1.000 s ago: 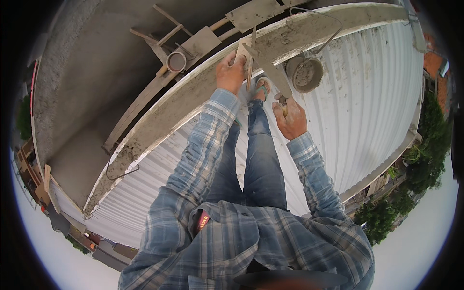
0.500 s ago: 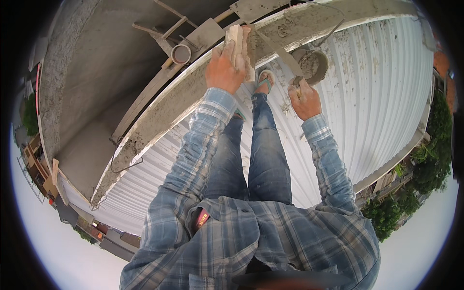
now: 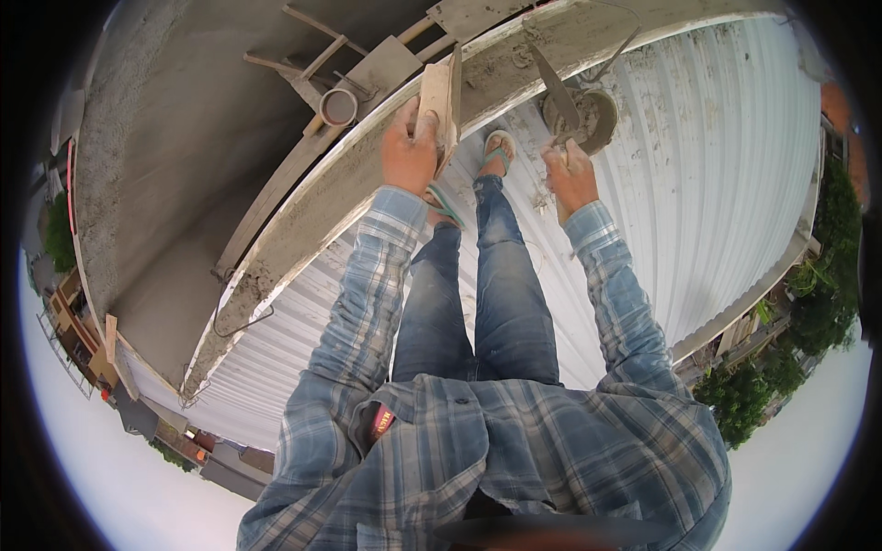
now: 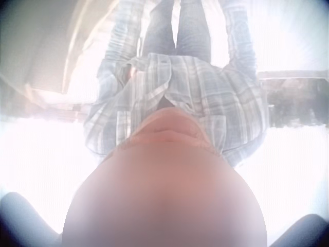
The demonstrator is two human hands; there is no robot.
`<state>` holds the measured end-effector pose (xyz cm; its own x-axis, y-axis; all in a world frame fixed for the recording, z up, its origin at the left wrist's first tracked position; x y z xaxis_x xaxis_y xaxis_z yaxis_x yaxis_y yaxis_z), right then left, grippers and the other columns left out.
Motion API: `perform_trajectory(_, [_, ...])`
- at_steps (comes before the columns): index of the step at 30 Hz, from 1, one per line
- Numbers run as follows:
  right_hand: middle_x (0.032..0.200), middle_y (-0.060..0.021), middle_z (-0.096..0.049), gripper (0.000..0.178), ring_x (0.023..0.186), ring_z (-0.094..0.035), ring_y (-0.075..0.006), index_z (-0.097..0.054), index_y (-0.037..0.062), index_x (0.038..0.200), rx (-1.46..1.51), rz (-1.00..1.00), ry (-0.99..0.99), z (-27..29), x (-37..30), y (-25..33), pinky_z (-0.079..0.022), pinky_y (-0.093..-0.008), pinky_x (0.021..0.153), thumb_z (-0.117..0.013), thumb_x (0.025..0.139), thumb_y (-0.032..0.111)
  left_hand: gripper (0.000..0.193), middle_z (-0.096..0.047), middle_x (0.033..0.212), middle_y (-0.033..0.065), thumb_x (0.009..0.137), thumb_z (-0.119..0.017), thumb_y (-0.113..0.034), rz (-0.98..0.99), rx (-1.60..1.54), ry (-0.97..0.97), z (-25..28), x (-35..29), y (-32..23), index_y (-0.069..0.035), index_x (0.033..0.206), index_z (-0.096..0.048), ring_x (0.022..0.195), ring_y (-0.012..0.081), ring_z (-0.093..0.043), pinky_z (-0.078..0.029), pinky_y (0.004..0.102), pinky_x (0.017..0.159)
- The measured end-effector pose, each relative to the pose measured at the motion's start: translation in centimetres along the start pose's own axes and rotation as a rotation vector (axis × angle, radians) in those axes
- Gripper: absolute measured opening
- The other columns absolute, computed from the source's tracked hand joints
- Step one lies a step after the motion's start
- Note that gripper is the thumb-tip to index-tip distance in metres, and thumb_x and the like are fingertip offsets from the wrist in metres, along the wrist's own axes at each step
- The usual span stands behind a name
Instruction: The person applies wet plaster to a curved concrete beam using a trowel and a wooden float. They repeatedly scoop plaster from a bucket, spread it along the beam, and smooth the surface with the float.
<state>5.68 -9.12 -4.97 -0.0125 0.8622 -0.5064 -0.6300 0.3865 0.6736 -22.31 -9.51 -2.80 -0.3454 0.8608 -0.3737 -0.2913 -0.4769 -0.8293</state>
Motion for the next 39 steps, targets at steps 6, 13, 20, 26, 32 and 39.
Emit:
perform_trajectory(6, [0.078, -0.0206, -0.065, 0.032, 0.075, -0.064, -0.0392, -0.06, 0.0008, 0.108, 0.08, 0.262, 0.079, -3.1, -9.3, 7.3, -0.049, -0.046, 0.067, -0.06, 0.091, 0.028, 0.027, -0.069, 0.083, 0.0139, 0.096, -0.048, -0.016, 0.48, -0.994, 0.154, -3.9, -0.7, 2.2, 0.0, 0.11, -0.063, 0.068, 0.0197, -0.064, -0.047, 0.0318, 0.056])
perform_trajectory(13, [0.089, -0.0278, -0.058, 0.027, 0.088, -0.06, -0.0415, -0.06, 0.0014, 0.097, -0.454, 0.334, -0.001, -3.1, 5.9, 1.4, -0.049, -0.0491, 0.075, -0.05, 0.095, 0.026, 0.02, -0.061, 0.1, 0.0027, 0.098, -0.049, -0.014, 0.358, -0.698, 0.35, -3.1, -2.8, 1.7, -0.004, 0.114, -0.056, 0.084, 0.0131, -0.056, -0.044, 0.0266, 0.062])
perform_trajectory(20, [0.079, -0.0272, -0.063, 0.038, 0.084, -0.062, -0.0442, -0.057, -0.0025, 0.101, -0.097, 0.294, 0.196, -3.4, -4.1, 7.3, -0.049, -0.0518, 0.071, -0.058, 0.092, 0.034, 0.02, -0.062, 0.101, 0.0016, 0.099, -0.052, -0.017, 0.481, -0.98, 0.206, -2.9, -1.0, 2.7, -0.006, 0.115, -0.056, 0.08, 0.0107, -0.055, -0.042, 0.0258, 0.059])
perform_trajectory(26, [0.086, -0.0315, -0.063, 0.043, 0.087, -0.062, -0.047, -0.056, -0.0052, 0.096, -0.132, 0.287, -0.013, -4.4, 2.5, 2.2, -0.048, -0.0523, 0.076, -0.056, 0.091, 0.037, 0.021, -0.062, 0.106, 0.0024, 0.1, -0.051, -0.018, 0.45, -1.036, 0.214, -2.8, -2.6, 0.8, -0.006, 0.117, -0.056, 0.086, 0.0134, -0.057, -0.046, 0.0275, 0.064])
perform_trajectory(32, [0.082, -0.0259, -0.065, 0.039, 0.081, -0.063, -0.0446, -0.056, -0.0016, 0.094, -0.116, 0.209, 0.079, -2.8, 1.1, 4.1, -0.049, -0.0509, 0.073, -0.056, 0.092, 0.038, 0.022, -0.062, 0.108, 0.006, 0.097, -0.053, -0.015, 0.428, -1.206, 0.113, -2.3, -0.5, 3.8, -0.002, 0.114, -0.056, 0.095, 0.0152, -0.061, -0.052, 0.031, 0.075])
perform_trajectory(39, [0.079, -0.027, -0.062, 0.038, 0.076, -0.061, -0.0456, -0.057, -0.0009, 0.107, -0.214, 0.223, 0.131, -5.2, -2.3, 2.7, -0.048, -0.0503, 0.069, -0.057, 0.092, 0.034, 0.019, -0.065, 0.101, 0.0042, 0.098, -0.053, -0.017, 0.361, -1.095, 0.163, -2.7, -0.9, 0.8, -0.004, 0.112, -0.059, 0.086, 0.0134, -0.061, -0.05, 0.0281, 0.066])
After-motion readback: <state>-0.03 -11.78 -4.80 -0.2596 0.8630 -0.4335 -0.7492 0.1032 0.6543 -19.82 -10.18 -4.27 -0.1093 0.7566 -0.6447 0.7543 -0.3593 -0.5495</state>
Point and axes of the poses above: each hand's wrist, its own x-axis towards the middle knuckle, its own z-axis out of the back of the hand, y = z × x, the point moved 5 cm from there along x, towards the middle knuckle
